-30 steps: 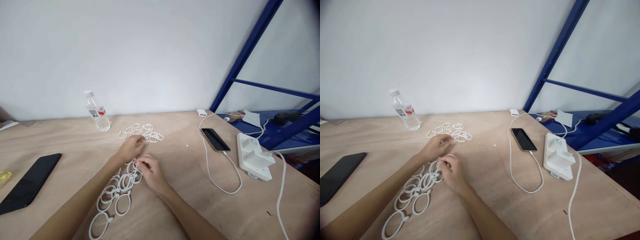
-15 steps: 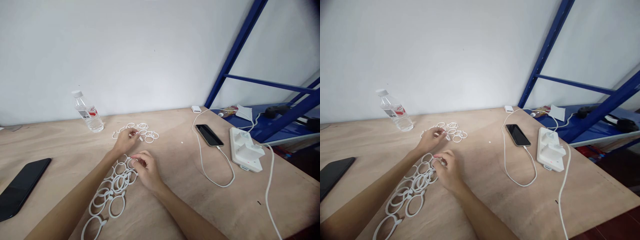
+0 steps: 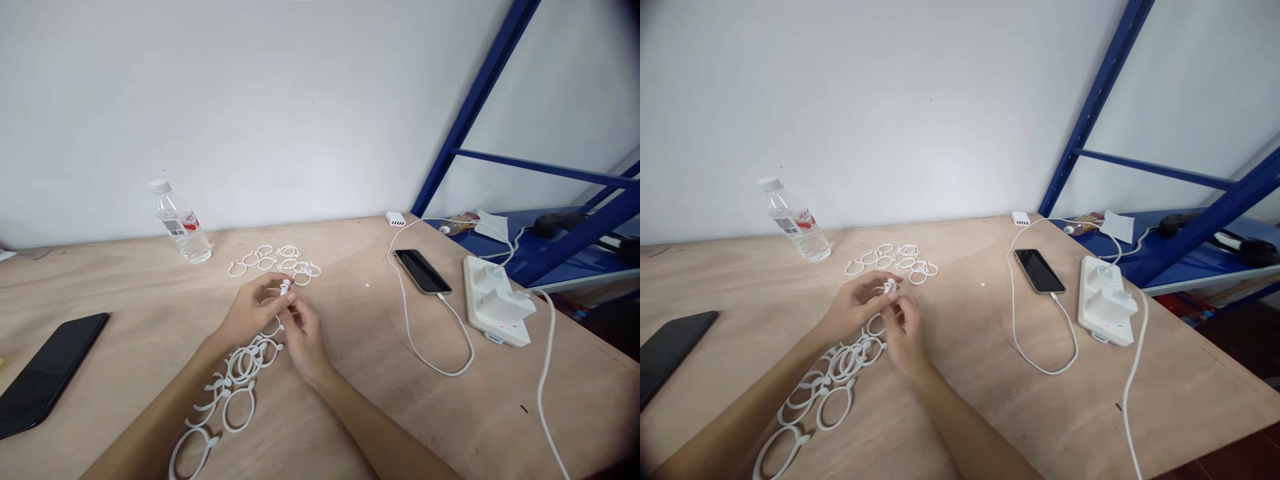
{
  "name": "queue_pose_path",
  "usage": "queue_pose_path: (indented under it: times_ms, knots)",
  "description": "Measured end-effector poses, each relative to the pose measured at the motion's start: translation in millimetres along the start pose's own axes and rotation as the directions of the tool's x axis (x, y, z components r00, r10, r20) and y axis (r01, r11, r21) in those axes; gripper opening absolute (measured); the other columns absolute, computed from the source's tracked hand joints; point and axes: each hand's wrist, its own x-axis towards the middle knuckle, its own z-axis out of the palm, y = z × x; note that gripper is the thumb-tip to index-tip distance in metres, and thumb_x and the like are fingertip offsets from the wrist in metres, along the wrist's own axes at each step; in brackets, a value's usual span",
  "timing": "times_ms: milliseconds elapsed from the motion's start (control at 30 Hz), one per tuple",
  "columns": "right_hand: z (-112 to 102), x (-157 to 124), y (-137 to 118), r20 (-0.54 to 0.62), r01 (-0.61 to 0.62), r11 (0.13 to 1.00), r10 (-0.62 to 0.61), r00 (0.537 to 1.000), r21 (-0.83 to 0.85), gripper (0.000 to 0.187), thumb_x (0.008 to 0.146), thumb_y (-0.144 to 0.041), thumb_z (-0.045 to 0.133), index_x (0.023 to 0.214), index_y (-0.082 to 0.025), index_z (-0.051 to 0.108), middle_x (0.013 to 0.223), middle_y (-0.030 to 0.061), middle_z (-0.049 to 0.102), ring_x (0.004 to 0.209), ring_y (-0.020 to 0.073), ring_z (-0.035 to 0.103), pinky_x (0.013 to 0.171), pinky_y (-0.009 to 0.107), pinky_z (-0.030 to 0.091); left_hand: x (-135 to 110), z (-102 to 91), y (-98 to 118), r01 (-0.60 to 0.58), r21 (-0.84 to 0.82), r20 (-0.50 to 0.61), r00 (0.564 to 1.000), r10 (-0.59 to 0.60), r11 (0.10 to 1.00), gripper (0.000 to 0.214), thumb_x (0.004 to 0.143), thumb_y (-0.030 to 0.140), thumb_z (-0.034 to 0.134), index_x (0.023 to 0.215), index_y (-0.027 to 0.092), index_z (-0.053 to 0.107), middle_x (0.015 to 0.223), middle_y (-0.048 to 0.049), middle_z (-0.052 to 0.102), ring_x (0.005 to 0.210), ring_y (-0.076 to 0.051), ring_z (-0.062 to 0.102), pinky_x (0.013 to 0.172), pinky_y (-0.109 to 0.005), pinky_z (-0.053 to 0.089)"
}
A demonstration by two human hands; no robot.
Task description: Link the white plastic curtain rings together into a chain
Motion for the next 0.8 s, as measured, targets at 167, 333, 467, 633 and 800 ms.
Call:
queue_pose_path:
  times_ms: [167, 333, 467, 633, 800]
  knots:
    - [0.2, -1.5, -3.4, 0.031, -0.038, 0.993, 0.035, 0.999, 0.108, 0.025, 0.087, -0.038, 0.053, 0.099, -0.018, 0.062, 0.094, 0.0062, 0.067, 0.082, 0.0172, 0.059, 0.073, 0.028, 0.045, -5.0, -5.2, -2.1, 0.127, -0.065, -0.005, 0.992, -0.128, 0.99, 0.049, 0.071, 0.043, 0.069, 0.11, 0.013, 0.062, 0.099, -0.0093, 0.069, 0.082, -0.021, 0.064, 0.071, -0.033, 0.052]
    - [-1.9, 0.3, -6.9, -0.002, -0.15, 0.952, 0.156, 0.988, 0.265, 0.019, 0.079, -0.031, 0.06, 0.094, -0.019, 0.06, 0.082, 0.0024, 0.068, 0.077, 0.0168, 0.061, 0.07, 0.028, 0.045, -12.2, -9.9, -2.7, 0.14, 0.212, -0.166, 0.98, -0.106, 0.967, 0.044, 0.074, 0.044, 0.064, 0.108, 0.015, 0.066, 0.105, -0.009, 0.07, 0.09, -0.024, 0.062, 0.075, -0.035, 0.048]
    - [-2.6, 3.6, -8.5, -0.059, -0.174, 0.928, 0.204, 0.977, 0.328, 0.024, 0.079, -0.037, 0.059, 0.095, -0.019, 0.062, 0.076, 0.0011, 0.065, 0.067, 0.0142, 0.057, 0.063, 0.026, 0.044, -16.0, -10.7, 0.9, 0.127, 0.327, -0.154, 0.985, -0.08, 0.937, 0.048, 0.073, 0.038, 0.064, 0.117, 0.018, 0.06, 0.108, -0.0071, 0.07, 0.089, -0.022, 0.062, 0.08, -0.035, 0.046]
    - [-2.4, 4.9, -6.4, -0.037, -0.127, 0.955, 0.142, 0.989, 0.27, 0.024, 0.081, -0.04, 0.057, 0.074, -0.018, 0.063, 0.066, 0.0, 0.061, 0.061, 0.0128, 0.053, 0.06, 0.025, 0.044, -18.2, -9.3, 6.7, 0.112, 0.341, 0.002, 0.993, -0.12, 0.934, 0.06, 0.073, 0.034, 0.063, 0.129, 0.017, 0.048, 0.099, -0.0066, 0.073, 0.077, -0.019, 0.06, 0.073, -0.032, 0.046]
    - [-4.1, 3.8, -0.3, -0.021, -0.15, 0.964, 0.158, 0.987, 0.219, 0.025, 0.081, -0.038, 0.056, 0.069, -0.017, 0.06, 0.064, 0.0004, 0.059, 0.064, 0.0142, 0.054, 0.061, 0.025, 0.044, -18.7, -7.0, 10.4, 0.171, 0.239, 0.095, 0.976, -0.198, 0.956, 0.05, 0.075, 0.034, 0.061, 0.121, 0.016, 0.05, 0.082, -0.0035, 0.073, 0.069, -0.017, 0.061, 0.063, -0.029, 0.044]
